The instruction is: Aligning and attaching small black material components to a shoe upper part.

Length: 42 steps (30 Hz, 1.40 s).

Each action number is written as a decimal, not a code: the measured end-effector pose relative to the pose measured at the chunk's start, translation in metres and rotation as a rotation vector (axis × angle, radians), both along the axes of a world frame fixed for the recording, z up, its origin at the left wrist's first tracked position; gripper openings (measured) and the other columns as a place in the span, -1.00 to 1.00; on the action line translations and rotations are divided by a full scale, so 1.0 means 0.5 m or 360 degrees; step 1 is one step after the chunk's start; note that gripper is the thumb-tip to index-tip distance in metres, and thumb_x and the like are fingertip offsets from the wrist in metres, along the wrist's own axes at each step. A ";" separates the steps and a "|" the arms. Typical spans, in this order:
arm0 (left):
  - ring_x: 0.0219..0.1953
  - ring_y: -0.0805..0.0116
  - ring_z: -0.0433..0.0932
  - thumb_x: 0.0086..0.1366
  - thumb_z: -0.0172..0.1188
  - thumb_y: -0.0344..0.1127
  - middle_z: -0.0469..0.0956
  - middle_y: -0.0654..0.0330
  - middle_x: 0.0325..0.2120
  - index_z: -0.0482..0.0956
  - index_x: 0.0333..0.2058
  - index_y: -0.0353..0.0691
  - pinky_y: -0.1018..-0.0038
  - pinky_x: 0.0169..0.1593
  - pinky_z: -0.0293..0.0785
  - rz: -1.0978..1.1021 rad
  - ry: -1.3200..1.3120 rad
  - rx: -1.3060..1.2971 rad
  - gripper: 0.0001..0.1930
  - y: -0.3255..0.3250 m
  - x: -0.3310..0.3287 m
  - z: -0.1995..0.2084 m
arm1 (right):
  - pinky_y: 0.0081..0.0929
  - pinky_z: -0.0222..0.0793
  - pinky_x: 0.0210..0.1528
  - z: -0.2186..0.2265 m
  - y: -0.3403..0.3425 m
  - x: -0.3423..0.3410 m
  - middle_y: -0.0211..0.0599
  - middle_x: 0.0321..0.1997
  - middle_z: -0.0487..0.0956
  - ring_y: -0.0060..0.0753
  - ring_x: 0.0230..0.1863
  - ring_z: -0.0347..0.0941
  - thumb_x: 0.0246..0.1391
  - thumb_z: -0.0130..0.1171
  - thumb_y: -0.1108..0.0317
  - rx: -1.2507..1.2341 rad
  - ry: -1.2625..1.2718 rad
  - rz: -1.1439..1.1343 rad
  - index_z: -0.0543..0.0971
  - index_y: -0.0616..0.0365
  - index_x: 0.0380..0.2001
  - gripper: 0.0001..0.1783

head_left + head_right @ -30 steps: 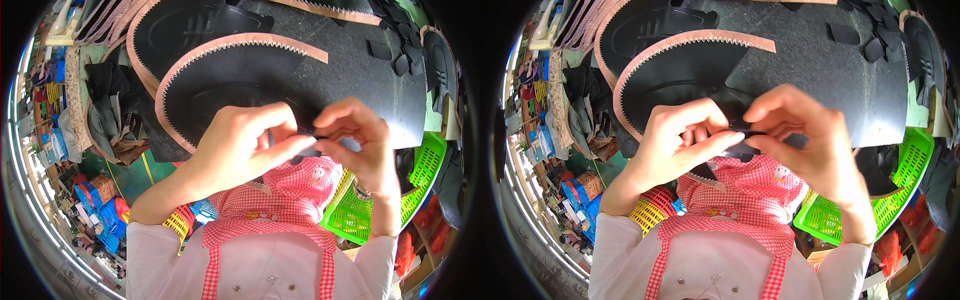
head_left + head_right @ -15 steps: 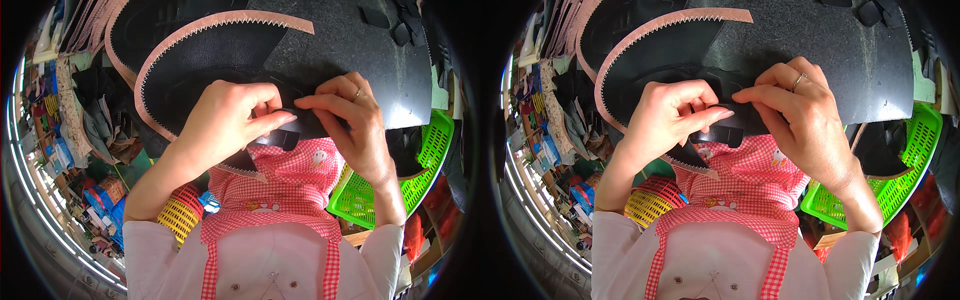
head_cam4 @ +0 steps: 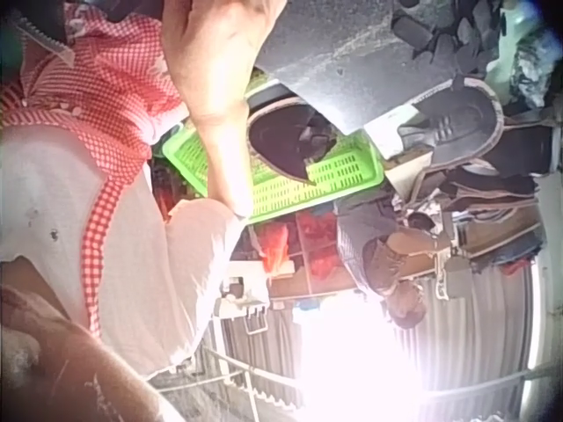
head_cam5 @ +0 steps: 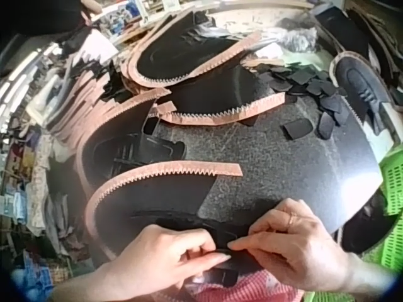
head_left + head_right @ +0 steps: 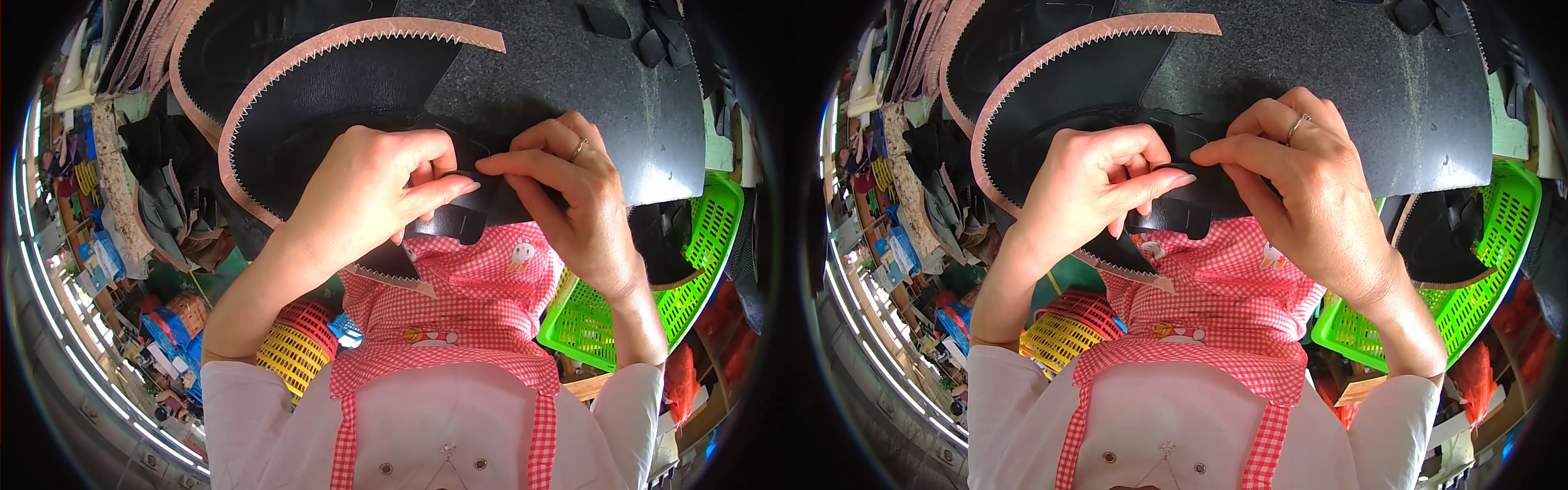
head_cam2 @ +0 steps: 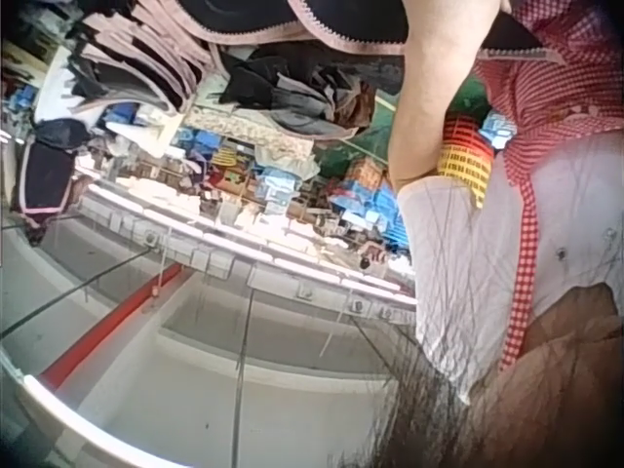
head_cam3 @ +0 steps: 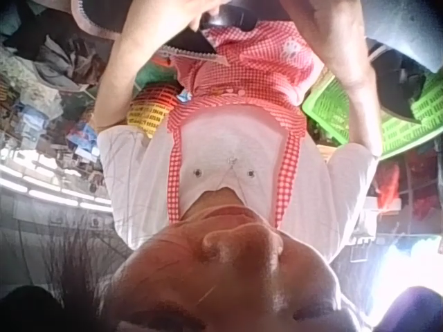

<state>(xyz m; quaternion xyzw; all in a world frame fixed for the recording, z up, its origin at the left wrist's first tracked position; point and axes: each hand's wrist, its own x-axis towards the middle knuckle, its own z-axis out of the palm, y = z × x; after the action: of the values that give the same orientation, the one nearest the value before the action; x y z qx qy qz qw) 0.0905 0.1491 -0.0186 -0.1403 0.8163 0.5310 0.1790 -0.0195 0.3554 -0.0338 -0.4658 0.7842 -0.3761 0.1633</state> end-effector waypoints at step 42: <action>0.50 -0.16 0.10 0.15 0.14 -0.33 0.19 -0.08 0.44 0.62 0.20 0.09 -0.20 0.49 -0.10 -0.0530 0.0698 -0.1234 -0.42 -0.172 0.150 -0.002 | -0.44 0.49 -0.12 0.004 0.269 -0.406 -0.35 -0.16 0.69 -0.46 -0.24 0.57 0.07 0.47 0.07 -0.0098 0.0526 -0.1413 0.68 0.10 -0.04 -0.54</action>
<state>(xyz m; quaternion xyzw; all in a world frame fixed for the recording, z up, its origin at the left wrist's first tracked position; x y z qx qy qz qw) 0.1654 0.0629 -0.0193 0.0514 0.9842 0.1684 0.0197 -0.2223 0.4897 -0.0319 -0.1440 0.9113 -0.3535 -0.1540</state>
